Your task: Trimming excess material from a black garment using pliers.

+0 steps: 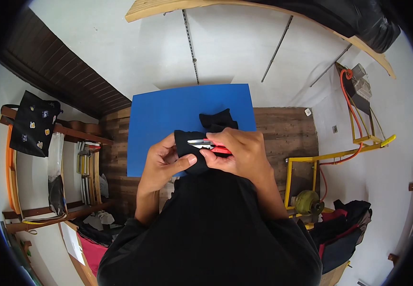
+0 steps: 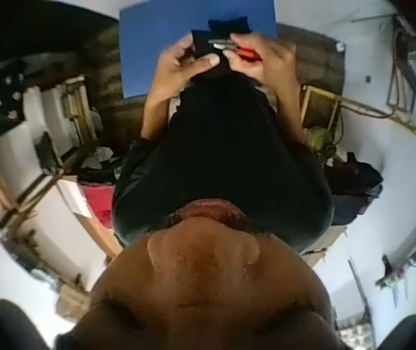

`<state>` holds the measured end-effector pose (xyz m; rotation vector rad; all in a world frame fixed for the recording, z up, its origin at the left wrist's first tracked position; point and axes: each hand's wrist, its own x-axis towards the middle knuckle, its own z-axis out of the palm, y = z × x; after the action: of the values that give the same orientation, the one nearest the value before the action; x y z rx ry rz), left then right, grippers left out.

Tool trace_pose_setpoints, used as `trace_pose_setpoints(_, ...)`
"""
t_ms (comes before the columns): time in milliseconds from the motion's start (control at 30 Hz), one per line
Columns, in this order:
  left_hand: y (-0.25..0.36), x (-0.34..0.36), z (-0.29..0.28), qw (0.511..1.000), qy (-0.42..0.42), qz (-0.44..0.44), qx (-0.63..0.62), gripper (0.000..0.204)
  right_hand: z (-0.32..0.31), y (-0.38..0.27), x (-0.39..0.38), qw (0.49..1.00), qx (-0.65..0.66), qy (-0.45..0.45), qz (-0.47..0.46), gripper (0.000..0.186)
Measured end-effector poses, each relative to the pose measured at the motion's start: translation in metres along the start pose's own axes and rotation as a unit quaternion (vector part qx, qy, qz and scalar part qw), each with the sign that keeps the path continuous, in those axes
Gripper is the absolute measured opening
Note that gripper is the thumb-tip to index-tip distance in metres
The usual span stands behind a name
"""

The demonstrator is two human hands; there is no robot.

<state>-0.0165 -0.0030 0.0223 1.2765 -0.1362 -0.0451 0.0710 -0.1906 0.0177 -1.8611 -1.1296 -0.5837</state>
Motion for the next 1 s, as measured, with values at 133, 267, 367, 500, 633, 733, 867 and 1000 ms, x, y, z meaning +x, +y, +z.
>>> trace_pose_setpoints(133,-0.006,0.009,-0.002,0.996,0.048,0.057,0.041,0.019,0.000,0.002,0.003,0.999,0.024,0.017,0.014,0.031)
trace_pose_setpoints(267,-0.011,0.016,-0.002,0.989,0.077,0.066,0.110,0.013,0.000,0.008,0.005,1.000,0.018,0.015,-0.001,0.031)
trace_pose_setpoints(367,-0.014,0.014,0.003,0.990,0.099,0.059,0.075,0.014,0.000,0.011,0.005,1.000,0.011,-0.006,0.022,0.031)
trace_pose_setpoints(500,-0.014,0.011,0.003,0.995,0.089,0.007,0.054,0.016,0.004,0.013,0.003,0.999,0.031,-0.002,0.023,0.031)
trace_pose_setpoints(633,-0.015,0.011,0.003,0.997,0.074,-0.007,0.017,0.009,0.005,0.015,0.000,0.998,0.040,0.004,0.039,0.032)
trace_pose_setpoints(733,-0.013,0.011,0.006,0.998,0.064,-0.008,0.012,0.012,0.004,0.017,-0.001,0.999,0.022,-0.008,0.034,0.033)
trace_pose_setpoints(867,-0.007,0.012,0.007,0.999,0.048,-0.014,-0.012,0.024,0.006,0.018,-0.002,0.998,0.037,0.007,0.043,0.033)
trace_pose_setpoints(1000,-0.005,0.013,0.006,0.999,0.035,-0.017,-0.004,0.028,0.009,0.018,-0.001,0.998,0.039,0.017,0.044,0.032)
